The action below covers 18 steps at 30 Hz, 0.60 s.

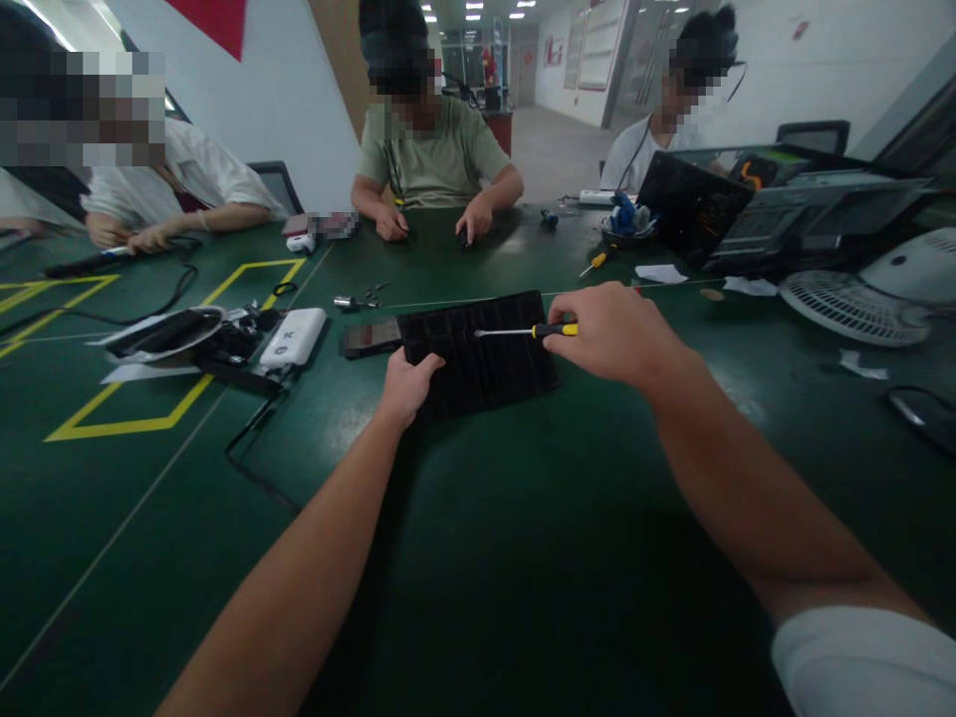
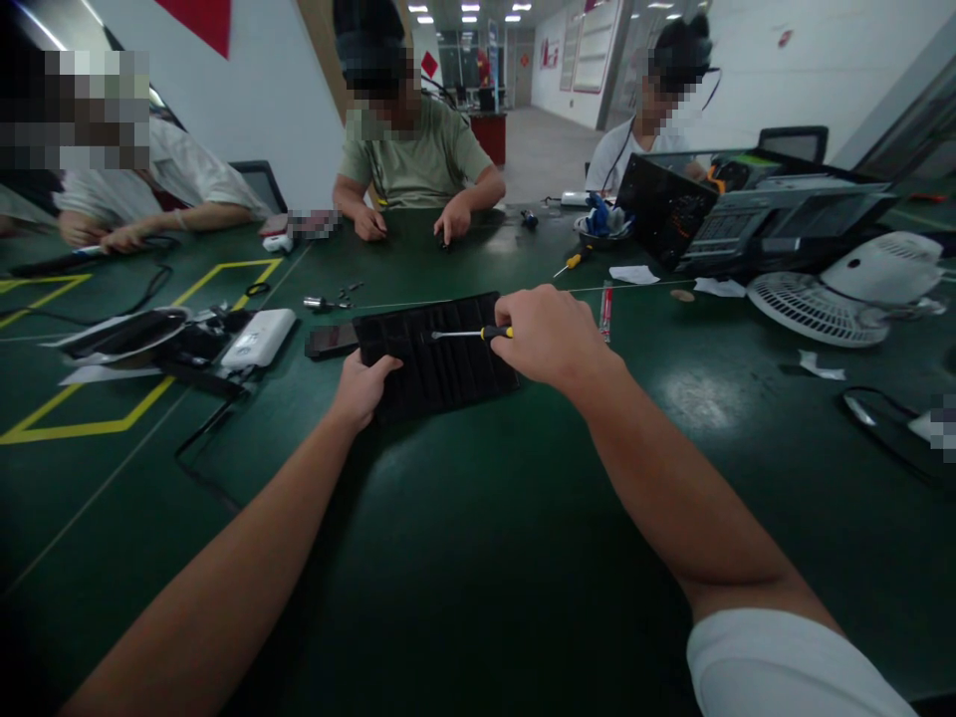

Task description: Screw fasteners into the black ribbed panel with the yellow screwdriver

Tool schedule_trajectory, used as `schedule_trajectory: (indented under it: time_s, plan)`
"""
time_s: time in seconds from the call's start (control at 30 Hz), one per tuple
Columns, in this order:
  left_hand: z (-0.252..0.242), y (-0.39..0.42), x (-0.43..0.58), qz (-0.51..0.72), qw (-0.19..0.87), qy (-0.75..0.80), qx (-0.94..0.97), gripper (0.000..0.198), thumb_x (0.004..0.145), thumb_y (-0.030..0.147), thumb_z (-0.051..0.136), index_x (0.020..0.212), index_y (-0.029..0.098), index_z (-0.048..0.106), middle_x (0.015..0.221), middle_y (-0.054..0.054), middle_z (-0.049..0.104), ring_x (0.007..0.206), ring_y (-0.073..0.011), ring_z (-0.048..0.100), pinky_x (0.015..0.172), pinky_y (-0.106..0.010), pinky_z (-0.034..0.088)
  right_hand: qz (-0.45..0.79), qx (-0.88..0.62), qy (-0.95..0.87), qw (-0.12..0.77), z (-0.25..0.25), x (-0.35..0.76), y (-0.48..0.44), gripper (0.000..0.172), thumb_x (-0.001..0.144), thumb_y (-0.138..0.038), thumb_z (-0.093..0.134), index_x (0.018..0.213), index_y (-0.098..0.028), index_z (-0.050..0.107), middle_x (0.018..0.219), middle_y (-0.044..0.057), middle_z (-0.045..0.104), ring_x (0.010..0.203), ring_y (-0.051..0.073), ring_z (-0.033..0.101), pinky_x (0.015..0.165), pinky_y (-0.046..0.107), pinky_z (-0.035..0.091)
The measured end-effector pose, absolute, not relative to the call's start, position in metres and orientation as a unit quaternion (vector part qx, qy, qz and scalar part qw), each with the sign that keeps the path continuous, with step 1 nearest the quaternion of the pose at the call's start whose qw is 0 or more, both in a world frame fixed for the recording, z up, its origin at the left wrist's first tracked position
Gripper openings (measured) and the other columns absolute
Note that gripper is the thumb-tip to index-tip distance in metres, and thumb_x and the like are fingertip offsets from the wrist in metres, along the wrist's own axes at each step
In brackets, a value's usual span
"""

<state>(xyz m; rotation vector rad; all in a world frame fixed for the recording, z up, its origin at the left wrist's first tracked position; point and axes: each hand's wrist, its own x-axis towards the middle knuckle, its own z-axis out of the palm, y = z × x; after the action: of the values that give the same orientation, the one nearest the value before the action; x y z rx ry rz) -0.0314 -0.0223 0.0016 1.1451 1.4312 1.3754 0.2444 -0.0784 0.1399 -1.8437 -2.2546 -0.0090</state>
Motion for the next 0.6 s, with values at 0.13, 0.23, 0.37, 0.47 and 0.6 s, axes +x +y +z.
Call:
schedule_trajectory:
  time_s: [0.13,0.23,0.37,0.47,0.6]
  plan:
    - [0.0019,-0.0224,-0.0317,0.549,0.407,0.569,0.458,0.03,0.057,0.03,0.08,0.083,0.019,0.068,0.081,-0.004,0.07,0.077,-0.022,0.065,0.073,-0.035,0.055,-0.005,-0.634,-0.765,0.11,0.1419,0.243,-0.0797,0.03,0.092,-0.041,0.067,0.109,-0.025,0.085,0.102,0.014,0.079,0.096,0.033,0.07,0.076,0.042,0.049]
    - [0.0023,-0.0227,-0.0316,0.546,0.407,0.57,0.46,0.03,0.057,0.03,0.079,0.082,0.019,0.068,0.08,-0.004,0.07,0.076,-0.022,0.065,0.071,-0.034,0.054,-0.003,-0.634,-0.766,0.105,0.1422,0.2431,-0.0793,0.031,0.093,-0.042,0.067,0.11,-0.024,0.085,0.105,0.015,0.08,0.098,0.034,0.071,0.076,0.043,0.049]
    - [0.0015,-0.0223,-0.0313,0.544,0.407,0.573,0.458,0.03,0.057,0.031,0.079,0.082,0.019,0.068,0.077,-0.002,0.068,0.075,-0.0209,0.063,0.068,-0.032,0.052,0.0,-0.635,-0.766,0.099,0.1406,0.2448,-0.0777,0.032,0.094,-0.044,0.066,0.108,-0.024,0.086,0.104,0.015,0.08,0.096,0.034,0.071,0.075,0.043,0.049]
    - [0.0017,-0.0224,-0.0309,0.546,0.415,0.564,0.459,0.031,0.056,0.032,0.078,0.083,0.019,0.067,0.08,-0.002,0.069,0.076,-0.0206,0.063,0.07,-0.032,0.052,-0.01,-0.636,-0.765,0.097,0.1393,0.246,-0.0765,0.035,0.094,-0.047,0.064,0.107,-0.023,0.086,0.104,0.016,0.08,0.096,0.035,0.071,0.076,0.044,0.049]
    - [0.0038,-0.0235,-0.0298,0.543,0.42,0.567,0.454,0.031,0.056,0.031,0.078,0.082,0.019,0.066,0.08,-0.002,0.068,0.076,-0.0202,0.063,0.071,-0.032,0.052,-0.004,-0.635,-0.769,0.081,0.1393,0.2465,-0.0756,0.038,0.097,-0.048,0.06,0.106,-0.022,0.085,0.106,0.017,0.08,0.097,0.035,0.071,0.077,0.045,0.049]
